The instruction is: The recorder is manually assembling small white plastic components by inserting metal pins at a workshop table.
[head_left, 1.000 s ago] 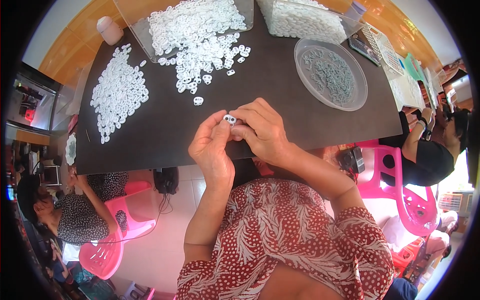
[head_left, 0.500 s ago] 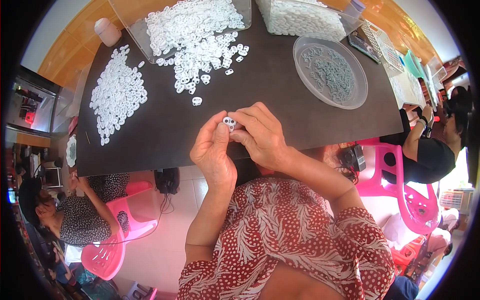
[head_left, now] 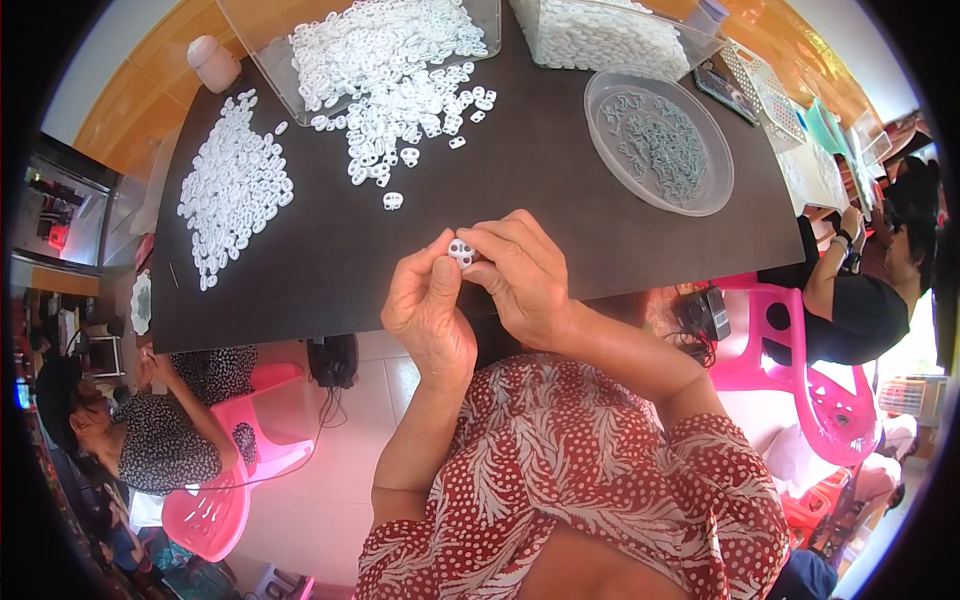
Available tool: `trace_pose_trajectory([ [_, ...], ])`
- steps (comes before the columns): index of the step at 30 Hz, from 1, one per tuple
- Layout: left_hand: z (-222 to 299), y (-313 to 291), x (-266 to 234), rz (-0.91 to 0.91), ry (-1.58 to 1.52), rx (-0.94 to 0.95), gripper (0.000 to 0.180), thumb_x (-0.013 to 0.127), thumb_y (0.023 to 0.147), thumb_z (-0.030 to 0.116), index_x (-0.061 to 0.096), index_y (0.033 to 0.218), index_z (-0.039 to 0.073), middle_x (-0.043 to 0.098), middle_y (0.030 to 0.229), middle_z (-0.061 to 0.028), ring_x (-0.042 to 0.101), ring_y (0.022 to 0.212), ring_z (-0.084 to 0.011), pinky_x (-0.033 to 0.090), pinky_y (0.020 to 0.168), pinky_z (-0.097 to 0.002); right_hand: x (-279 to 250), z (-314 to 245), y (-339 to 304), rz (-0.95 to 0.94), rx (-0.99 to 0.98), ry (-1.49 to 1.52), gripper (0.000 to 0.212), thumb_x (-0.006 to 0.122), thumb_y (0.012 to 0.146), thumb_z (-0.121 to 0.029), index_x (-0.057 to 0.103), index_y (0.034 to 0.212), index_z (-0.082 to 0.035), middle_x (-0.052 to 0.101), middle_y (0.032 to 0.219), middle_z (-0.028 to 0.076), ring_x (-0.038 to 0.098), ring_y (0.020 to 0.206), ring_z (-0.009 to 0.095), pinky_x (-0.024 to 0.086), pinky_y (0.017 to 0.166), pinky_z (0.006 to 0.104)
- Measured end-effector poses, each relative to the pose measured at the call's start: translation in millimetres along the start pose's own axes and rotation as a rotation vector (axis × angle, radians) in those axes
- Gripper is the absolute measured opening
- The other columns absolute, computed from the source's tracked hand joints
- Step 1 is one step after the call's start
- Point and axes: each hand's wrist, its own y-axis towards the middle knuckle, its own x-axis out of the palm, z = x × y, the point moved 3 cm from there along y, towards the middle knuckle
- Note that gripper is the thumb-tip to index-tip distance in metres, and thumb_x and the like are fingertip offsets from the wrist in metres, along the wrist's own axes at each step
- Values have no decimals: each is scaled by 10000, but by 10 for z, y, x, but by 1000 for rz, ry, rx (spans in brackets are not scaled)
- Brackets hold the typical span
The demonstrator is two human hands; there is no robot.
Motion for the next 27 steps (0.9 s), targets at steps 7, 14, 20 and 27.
trace_pose_trajectory([
  [7,-23,-33,1,-2,-49,14,157,613,878,105,599,969,-23,609,883,-52,550,803,-94,451,752,-236,34,-12,-17,44,-47,9,314,686,636,46,588,935,51,581,839,149,535,694,262,451,553,323],
  [14,68,-47,6,-33,22,71,165,591,895,112,583,988,-24,604,899,-63,559,809,-100,459,748,-237,3,-89,46,26,-6,64,280,678,677,23,594,944,40,595,860,135,533,699,251,453,583,317],
  [20,169,-63,49,-70,91,132,179,574,898,84,577,1024,-43,608,941,-84,582,827,-117,473,769,-235,-24,-125,52,-56,197,198,278,670,719,1,595,985,26,606,893,120,539,718,235,457,618,314],
  [27,176,-94,49,-40,134,127,230,588,894,110,586,1058,-51,611,967,-82,572,846,-117,467,788,-241,5,-114,30,-4,95,134,309,680,707,9,582,1000,32,611,873,119,553,705,243,459,604,316],
])
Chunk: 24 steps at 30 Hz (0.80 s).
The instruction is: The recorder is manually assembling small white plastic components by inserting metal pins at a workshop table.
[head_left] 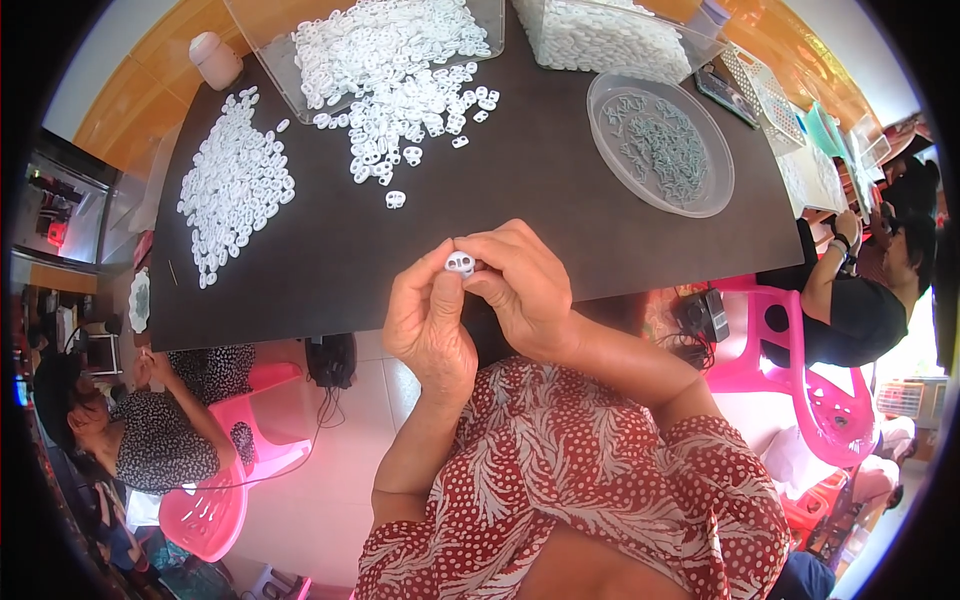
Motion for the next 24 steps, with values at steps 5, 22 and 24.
trace_pose_trajectory([
  [5,8,-45,-12,-3,28,79,230,581,901,133,594,1041,-49,607,967,-78,561,858,-114,462,791,-250,31,-33,-26,21,-145,-76,316,690,698,4,565,985,47,605,871,133,561,709,257,459,595,323],
  [22,-1,-132,2,60,113,208,236,542,928,160,571,1046,-43,590,941,-71,539,839,-106,464,770,-248,108,-105,-37,69,-141,-41,211,640,795,-61,569,954,58,604,808,146,555,669,262,456,580,323],
  [24,5,-124,15,67,157,241,211,534,932,142,565,1038,-37,578,901,-56,521,797,-94,452,731,-236,121,-100,-40,79,-143,-42,201,638,792,-45,569,951,57,604,808,143,552,664,259,455,573,320],
])
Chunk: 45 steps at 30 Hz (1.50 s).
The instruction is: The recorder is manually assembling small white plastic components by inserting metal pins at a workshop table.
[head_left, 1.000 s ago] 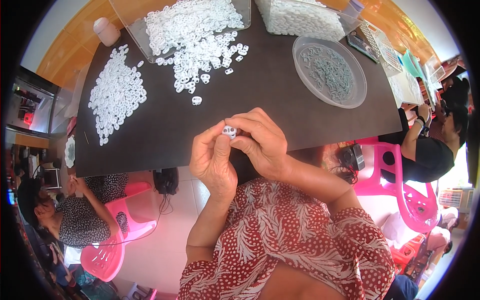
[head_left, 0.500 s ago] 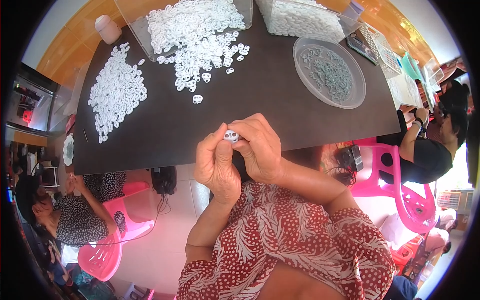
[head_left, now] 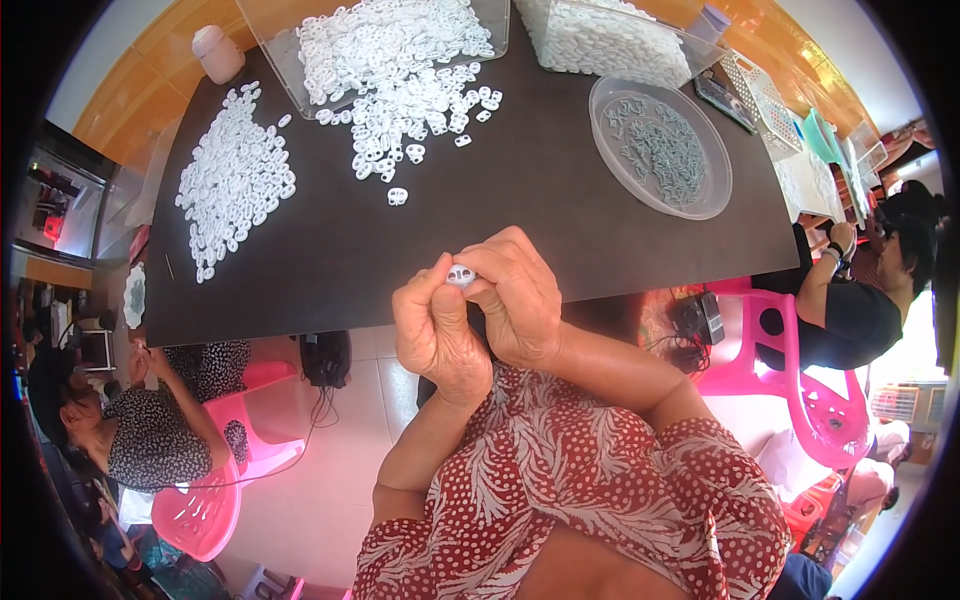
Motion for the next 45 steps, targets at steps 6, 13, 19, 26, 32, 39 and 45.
trace_pose_trajectory([
  [6,-55,4,-25,-8,53,-21,213,530,937,184,572,1001,-14,558,892,-17,510,786,-66,439,716,-222,28,33,-11,17,28,18,224,645,717,31,567,927,39,588,788,120,525,640,247,443,547,317],
  [13,-68,69,6,-122,105,-109,179,505,931,41,596,1070,-27,601,900,-60,552,787,-95,471,703,-225,-124,177,-100,-104,355,32,165,652,727,40,588,873,-2,613,802,102,530,646,241,440,561,327],
  [19,-209,583,-141,-333,797,227,169,601,846,52,631,1006,5,610,786,-86,584,684,-181,461,615,-285,-499,428,353,-113,269,-144,99,680,747,-4,618,822,-19,585,748,98,555,644,225,443,572,313],
  [26,-444,1060,-167,-519,1211,455,175,656,733,43,634,906,64,523,776,-84,511,745,-283,441,622,-392,-1136,1195,1247,4,345,-424,159,643,797,-99,648,911,12,640,751,63,553,690,101,439,645,235],
  [32,-606,1058,-182,-621,1127,435,87,608,741,13,611,816,56,501,786,-105,516,779,-294,443,625,-406,-1518,1844,1858,58,263,-663,161,614,745,-180,678,827,-58,652,766,136,625,725,304,471,662,383],
  [39,-590,1118,-118,-675,1047,261,167,623,720,-5,613,879,44,529,805,-113,530,814,-297,435,692,-392,-1797,2772,2149,137,60,-912,145,617,707,-170,683,793,-74,638,721,155,622,688,336,478,634,414],
  [45,-542,1062,-58,-719,1073,313,176,628,737,1,602,903,56,512,788,-105,521,783,-286,433,669,-382,-1763,2939,2178,-12,132,-963,179,602,686,-133,668,823,-37,633,780,224,631,724,354,481,651,457],
])
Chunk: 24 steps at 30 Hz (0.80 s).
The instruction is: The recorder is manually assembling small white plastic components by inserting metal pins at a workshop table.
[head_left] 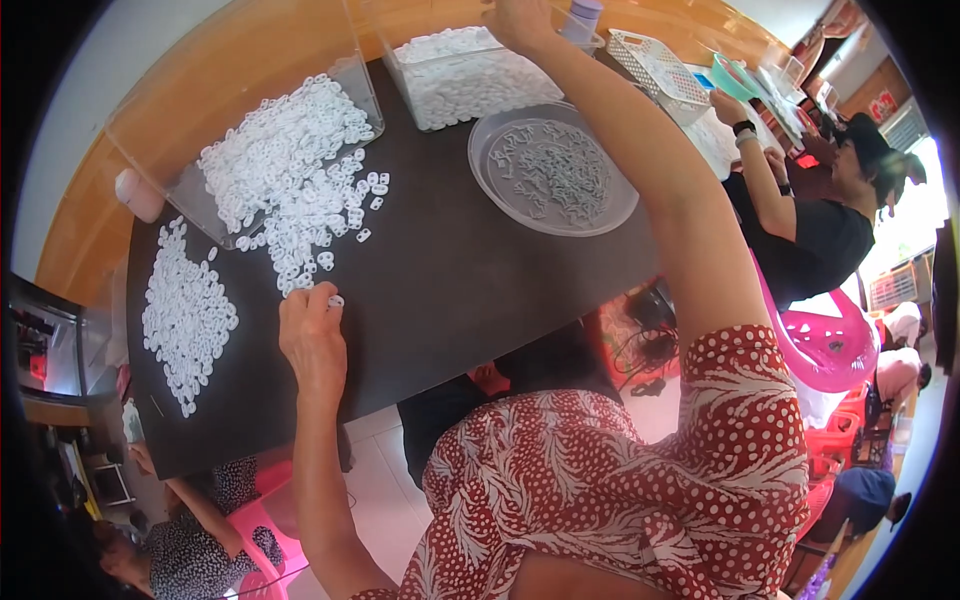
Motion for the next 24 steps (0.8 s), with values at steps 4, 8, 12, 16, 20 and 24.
trace_pose_trajectory([
  [4,14,-7,10,-28,-50,3,196,627,743,-16,587,920,57,508,776,-102,521,756,-280,426,654,-379,-159,-193,-76,-45,-43,-152,152,616,685,-141,674,800,-61,632,734,192,621,705,361,480,646,444],
  [8,-81,-4,62,-39,-272,-233,199,626,756,-21,577,935,51,519,751,-105,537,726,-262,428,644,-363,-685,-531,-549,-158,-120,76,96,591,717,-129,652,725,-55,619,698,185,604,702,373,473,643,445],
  [12,-76,11,-10,-35,-244,-89,119,610,793,-5,616,897,52,522,748,-83,534,702,-229,433,637,-325,-958,-563,-1091,-363,-235,61,159,620,764,-144,672,867,-35,650,813,152,619,777,317,481,689,388],
  [16,-94,19,42,-7,-305,-93,140,608,791,-10,639,908,60,511,759,-67,526,699,-201,430,642,-304,-1140,-402,-1498,-608,-14,280,143,648,727,-91,673,850,-23,653,818,140,623,791,292,490,706,340],
  [20,-90,42,0,32,-300,-159,156,592,795,-24,642,923,49,506,780,-51,518,698,-167,429,641,-284,-1151,-364,-1815,-765,-25,338,141,680,663,-68,678,803,-47,641,770,105,616,744,271,485,673,340],
  [24,-162,-29,-9,64,-544,-333,105,593,819,-6,636,912,19,557,824,-9,530,729,-112,428,627,-256,-990,-391,-2016,-756,-145,302,95,637,639,-80,673,727,-92,632,684,116,616,681,305,475,599,394],
])
